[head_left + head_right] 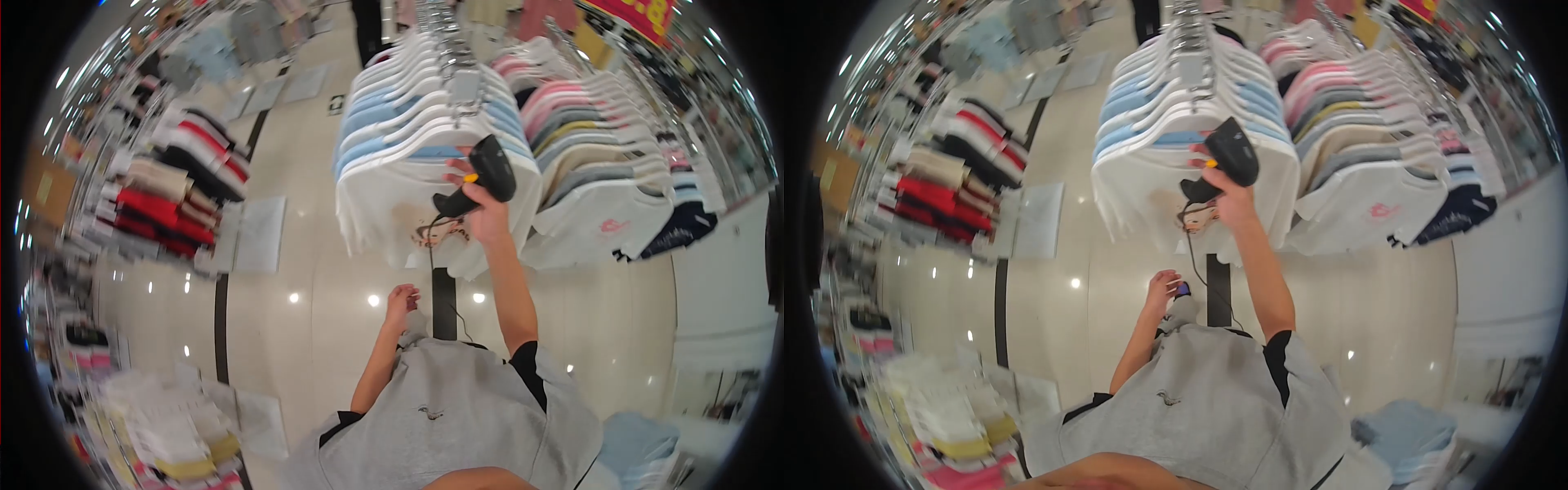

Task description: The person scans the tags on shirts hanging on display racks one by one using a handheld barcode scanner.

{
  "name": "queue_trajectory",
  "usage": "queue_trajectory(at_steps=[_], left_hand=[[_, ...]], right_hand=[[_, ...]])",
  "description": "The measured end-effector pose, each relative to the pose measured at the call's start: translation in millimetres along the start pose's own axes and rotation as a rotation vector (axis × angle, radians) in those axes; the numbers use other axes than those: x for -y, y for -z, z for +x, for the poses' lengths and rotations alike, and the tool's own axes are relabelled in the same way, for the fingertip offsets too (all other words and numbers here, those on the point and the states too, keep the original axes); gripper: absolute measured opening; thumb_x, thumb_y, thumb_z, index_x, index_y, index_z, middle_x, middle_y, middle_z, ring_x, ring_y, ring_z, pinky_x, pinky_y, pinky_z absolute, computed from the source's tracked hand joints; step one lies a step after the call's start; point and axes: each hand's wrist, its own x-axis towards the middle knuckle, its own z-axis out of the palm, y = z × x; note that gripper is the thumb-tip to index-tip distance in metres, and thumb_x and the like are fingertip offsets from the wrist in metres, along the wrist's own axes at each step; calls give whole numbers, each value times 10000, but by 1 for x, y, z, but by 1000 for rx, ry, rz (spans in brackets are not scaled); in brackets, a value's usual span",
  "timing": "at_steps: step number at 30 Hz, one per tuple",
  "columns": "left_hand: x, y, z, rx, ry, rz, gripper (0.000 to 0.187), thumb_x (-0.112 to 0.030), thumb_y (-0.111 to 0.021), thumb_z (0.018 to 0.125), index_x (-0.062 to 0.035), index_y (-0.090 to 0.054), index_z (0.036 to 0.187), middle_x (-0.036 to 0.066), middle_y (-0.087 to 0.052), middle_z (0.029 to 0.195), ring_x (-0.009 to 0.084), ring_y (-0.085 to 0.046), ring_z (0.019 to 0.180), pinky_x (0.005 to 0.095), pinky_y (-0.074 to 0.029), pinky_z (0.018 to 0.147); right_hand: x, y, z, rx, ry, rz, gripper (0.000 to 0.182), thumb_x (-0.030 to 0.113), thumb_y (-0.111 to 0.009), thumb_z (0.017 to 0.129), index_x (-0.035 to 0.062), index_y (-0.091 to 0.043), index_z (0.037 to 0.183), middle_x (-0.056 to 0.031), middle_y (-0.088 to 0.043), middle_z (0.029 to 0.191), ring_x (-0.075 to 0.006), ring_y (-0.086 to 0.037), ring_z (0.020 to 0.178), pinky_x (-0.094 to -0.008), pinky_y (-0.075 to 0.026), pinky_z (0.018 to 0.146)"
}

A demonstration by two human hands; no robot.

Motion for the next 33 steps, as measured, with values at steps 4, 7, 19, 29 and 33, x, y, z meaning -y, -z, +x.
queue_trajectory(at_steps=[4,7,19,29,33], left_hand=[[-52,7,25,-5,-26,46,205,-196,-530,900,-90,-558,1074,71,-647,1013,193,-631,916,326,-494,780],[-76,12,51,19,-4,98,218,-209,-535,894,-83,-555,1072,73,-642,1026,202,-626,943,332,-488,798],[-118,-31,72,95,-78,208,231,-187,-519,905,-81,-557,1106,72,-634,1063,199,-620,957,342,-479,820],[-34,-54,66,109,95,206,249,-213,-519,913,-71,-541,1116,101,-633,1073,233,-627,991,362,-489,818],[-15,-81,72,76,113,195,193,-191,-539,916,-87,-576,1074,72,-656,1033,198,-634,939,337,-482,799]], right_hand=[[-9,6,2,-42,31,137,560,-9,-626,775,15,-488,1317,-113,-534,1310,-271,-571,1137,-429,-484,943],[-6,4,-2,-118,46,67,642,56,-648,737,14,-455,1347,-134,-525,1330,-283,-579,1093,-438,-472,938],[24,43,-41,-82,-204,-291,580,118,-706,766,-18,-494,1288,-138,-629,1092,-206,-633,835,-353,-493,786],[205,221,-39,-548,703,100,535,243,-493,918,120,-380,1426,-178,-441,1396,-346,-442,1282,-548,-267,1126],[220,282,-15,-394,614,140,510,225,-492,925,140,-386,1416,-170,-526,1259,-312,-493,1223,-563,-292,1116]])
